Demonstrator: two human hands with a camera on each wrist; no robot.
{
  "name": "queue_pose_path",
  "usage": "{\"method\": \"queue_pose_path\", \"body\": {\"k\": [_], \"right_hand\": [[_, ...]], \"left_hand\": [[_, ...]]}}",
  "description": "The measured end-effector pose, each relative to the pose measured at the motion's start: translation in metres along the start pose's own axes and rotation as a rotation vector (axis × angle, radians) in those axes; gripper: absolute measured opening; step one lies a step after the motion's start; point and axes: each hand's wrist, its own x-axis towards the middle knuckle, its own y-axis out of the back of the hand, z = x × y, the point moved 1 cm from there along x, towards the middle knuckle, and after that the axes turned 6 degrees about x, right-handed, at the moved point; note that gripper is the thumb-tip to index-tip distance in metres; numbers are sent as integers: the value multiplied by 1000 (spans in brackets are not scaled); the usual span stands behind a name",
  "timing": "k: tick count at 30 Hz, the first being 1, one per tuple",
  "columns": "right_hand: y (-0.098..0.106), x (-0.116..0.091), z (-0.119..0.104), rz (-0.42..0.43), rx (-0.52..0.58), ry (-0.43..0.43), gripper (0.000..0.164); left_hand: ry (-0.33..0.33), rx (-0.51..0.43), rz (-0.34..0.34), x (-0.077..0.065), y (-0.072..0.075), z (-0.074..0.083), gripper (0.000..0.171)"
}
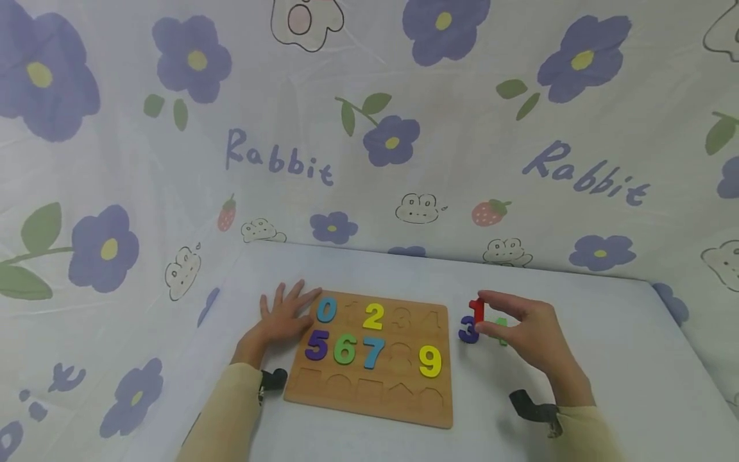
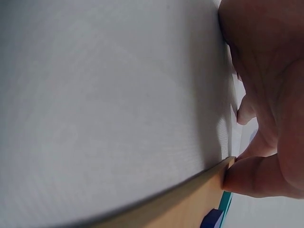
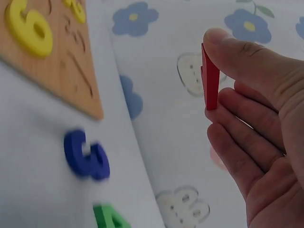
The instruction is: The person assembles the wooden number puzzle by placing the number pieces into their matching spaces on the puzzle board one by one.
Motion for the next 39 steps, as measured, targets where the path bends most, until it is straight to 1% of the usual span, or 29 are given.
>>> {"method": "queue_pose_path", "body": {"k": [5,10,14,17,21,25,29,32,35,39], "right_hand": [[-27,17,-22,-33,43,22,58],[-51,31,-44,-61,75,58,59],[-69,43,-56,-70,111,119,59],[-81,51,-64,-81,144,175,57],[-98,62,-73,-109,170,213,55],[-116,70,-78,-140,196,210,54],[-133,76,-83,-187,212,168,55],[-146,80,-85,-218,193,111,56],[-160,83,-85,-240,163,73,56],[-177,87,-80,-269,157,55,57]], "left_hand": [[4,10,6,0,0,-2,67],[-10,-21,28,1,-2,-3,67],[-10,-25,33,1,-3,-3,68],[0,-12,21,0,-1,-1,67],[5,-10,12,-1,2,1,66],[4,-9,5,-2,3,2,67],[-1,-15,-1,-1,1,1,68],[-6,-25,6,-1,0,1,69],[-3,-23,10,0,1,1,68],[1,-4,15,-2,2,1,67]]}}
